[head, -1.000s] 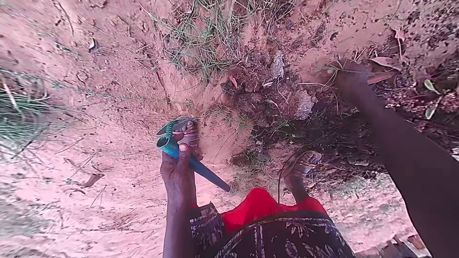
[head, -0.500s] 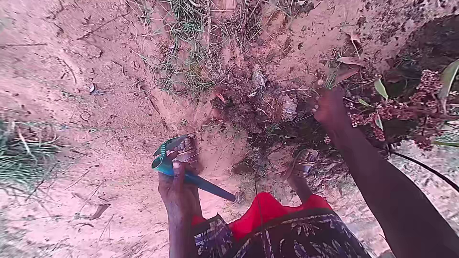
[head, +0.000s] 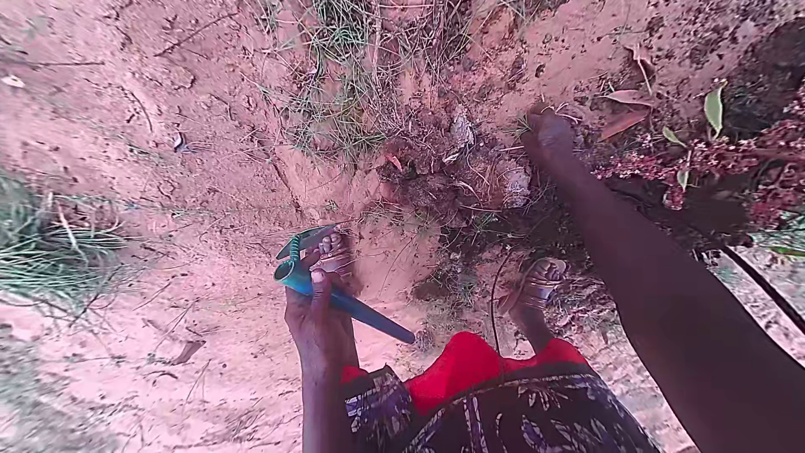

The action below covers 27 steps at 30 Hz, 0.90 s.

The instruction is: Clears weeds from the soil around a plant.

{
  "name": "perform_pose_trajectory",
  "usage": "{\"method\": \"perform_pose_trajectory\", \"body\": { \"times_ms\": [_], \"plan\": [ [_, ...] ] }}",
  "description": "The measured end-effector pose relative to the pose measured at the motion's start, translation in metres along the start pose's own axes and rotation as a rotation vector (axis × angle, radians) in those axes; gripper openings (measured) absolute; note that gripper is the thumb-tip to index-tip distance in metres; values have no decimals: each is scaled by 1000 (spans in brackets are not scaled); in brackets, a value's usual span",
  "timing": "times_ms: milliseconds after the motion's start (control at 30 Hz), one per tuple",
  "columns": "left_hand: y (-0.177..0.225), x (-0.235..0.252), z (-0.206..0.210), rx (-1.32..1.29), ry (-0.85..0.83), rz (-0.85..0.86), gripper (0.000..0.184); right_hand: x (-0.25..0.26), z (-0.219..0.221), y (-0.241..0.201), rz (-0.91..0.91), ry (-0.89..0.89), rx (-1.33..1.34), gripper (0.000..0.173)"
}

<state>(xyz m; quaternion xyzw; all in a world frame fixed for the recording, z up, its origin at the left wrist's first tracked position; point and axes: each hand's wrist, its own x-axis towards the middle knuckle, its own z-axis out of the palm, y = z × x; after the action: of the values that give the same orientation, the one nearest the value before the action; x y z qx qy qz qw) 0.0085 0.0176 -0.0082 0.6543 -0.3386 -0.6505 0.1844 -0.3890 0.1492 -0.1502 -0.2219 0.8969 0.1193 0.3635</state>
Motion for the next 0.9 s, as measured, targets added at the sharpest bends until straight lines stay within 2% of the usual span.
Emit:
{"method": "perform_pose_trajectory", "body": {
  "times_ms": [200, 267, 333, 367, 400, 467, 500, 567, 667, 800, 900],
  "plan": [
    [-6, -2, -1, 6, -5, 8, 25, 14, 6, 16, 118, 21, 358, 30],
    [-9, -2, -1, -9, -42, 28, 25, 8, 2, 13, 216, 57, 531, 31],
    [-11, 0, -2, -17, -81, 52, 25, -10, 0, 4, 308, 117, 740, 23],
    [-11, 1, -4, -15, -96, 60, 25, -24, 0, -2, 302, 140, 789, 13],
    [-12, 1, -3, -13, -104, 64, 26, -40, -2, -5, 264, 139, 740, 13],
    [-13, 0, 0, -6, -107, 75, 26, -61, -8, -5, 162, 109, 512, 30],
    [-13, 1, 1, 0, -106, 81, 27, -63, -7, -5, 118, 97, 416, 30],
    [-11, 1, 2, 8, -97, 78, 27, -56, 1, -6, 87, 45, 246, 29],
    [-8, 2, 3, -2, -92, 70, 25, -39, 7, -26, 65, -23, 22, 42],
    [-8, 2, 2, 0, -89, 73, 24, -27, 14, -38, 13, -30, -46, 36],
    [-7, 3, 0, 25, -82, 66, 25, -26, 13, -37, 25, -58, 63, 31]
  ]
}}
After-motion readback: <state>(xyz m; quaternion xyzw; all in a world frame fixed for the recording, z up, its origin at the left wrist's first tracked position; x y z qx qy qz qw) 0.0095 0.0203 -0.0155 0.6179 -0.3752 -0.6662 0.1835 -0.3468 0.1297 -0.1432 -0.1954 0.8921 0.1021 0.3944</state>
